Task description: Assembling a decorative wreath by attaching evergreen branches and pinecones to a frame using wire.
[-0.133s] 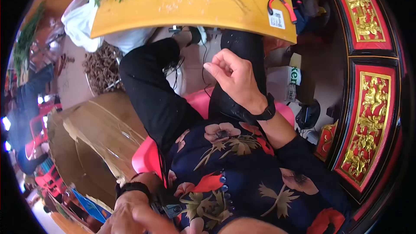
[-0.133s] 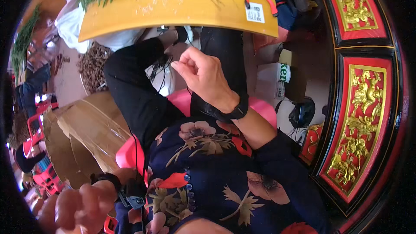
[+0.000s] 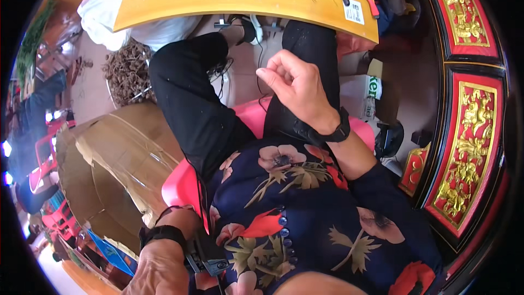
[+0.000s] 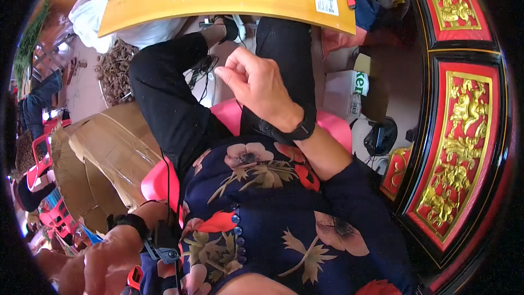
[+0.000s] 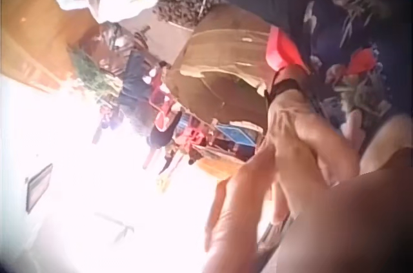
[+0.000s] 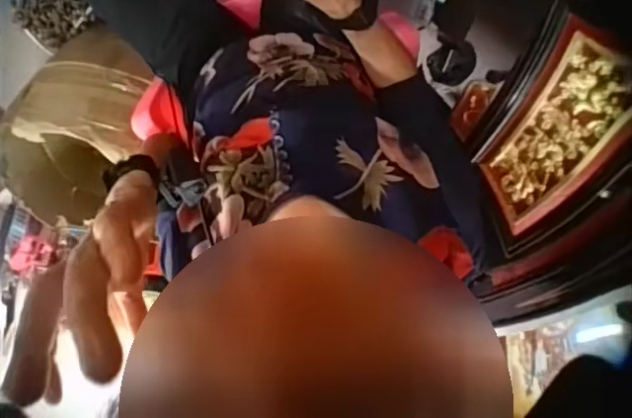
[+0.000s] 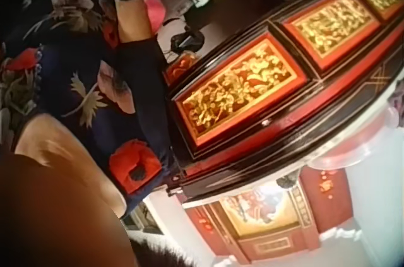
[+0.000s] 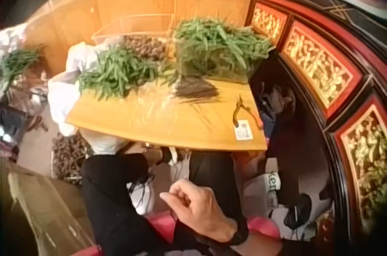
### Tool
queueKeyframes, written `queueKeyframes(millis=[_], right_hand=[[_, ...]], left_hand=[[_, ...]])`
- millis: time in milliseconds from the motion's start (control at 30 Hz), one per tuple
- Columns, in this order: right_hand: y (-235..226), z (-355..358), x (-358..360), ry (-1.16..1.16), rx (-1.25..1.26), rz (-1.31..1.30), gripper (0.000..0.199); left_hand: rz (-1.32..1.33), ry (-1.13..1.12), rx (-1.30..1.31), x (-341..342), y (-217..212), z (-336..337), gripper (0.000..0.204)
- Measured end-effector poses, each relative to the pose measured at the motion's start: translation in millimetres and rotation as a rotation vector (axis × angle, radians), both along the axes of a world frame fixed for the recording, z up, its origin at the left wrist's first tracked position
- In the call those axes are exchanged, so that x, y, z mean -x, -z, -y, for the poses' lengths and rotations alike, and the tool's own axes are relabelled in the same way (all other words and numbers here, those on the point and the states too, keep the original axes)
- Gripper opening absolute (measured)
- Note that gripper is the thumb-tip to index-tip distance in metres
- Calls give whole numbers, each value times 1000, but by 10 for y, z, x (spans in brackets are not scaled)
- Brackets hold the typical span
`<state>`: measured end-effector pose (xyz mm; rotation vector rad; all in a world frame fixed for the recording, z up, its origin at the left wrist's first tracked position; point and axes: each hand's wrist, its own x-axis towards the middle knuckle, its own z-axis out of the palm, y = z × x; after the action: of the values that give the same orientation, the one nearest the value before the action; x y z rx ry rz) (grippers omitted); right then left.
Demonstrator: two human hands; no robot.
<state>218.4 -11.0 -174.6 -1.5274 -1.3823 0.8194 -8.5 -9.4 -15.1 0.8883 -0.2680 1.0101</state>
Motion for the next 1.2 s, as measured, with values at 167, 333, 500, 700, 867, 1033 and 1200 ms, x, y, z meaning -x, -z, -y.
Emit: queueKeyframes(millis=[167,333,500,700,867,1033,1200], right_hand=[[-75,5,-80,52,-38,20,17],[-58,-26,-179,101,-78,10,15],[-6,-50,-254,125,-103,8,13],[6,-92,-318,151,-53,-65,13],[-33,-99,-306,182,-20,-116,14],[5,-68,-326,153,54,-168,9],[41,-93,-316,136,68,-176,10]], left_hand=[[31,-60,23,89,9,73,58],[63,-125,65,143,57,95,49],[76,-215,114,195,103,68,41],[68,-347,177,277,146,-27,33],[35,-503,201,365,17,-114,28],[24,-653,231,525,2,-26,26],[34,-780,247,599,-40,-19,27]])
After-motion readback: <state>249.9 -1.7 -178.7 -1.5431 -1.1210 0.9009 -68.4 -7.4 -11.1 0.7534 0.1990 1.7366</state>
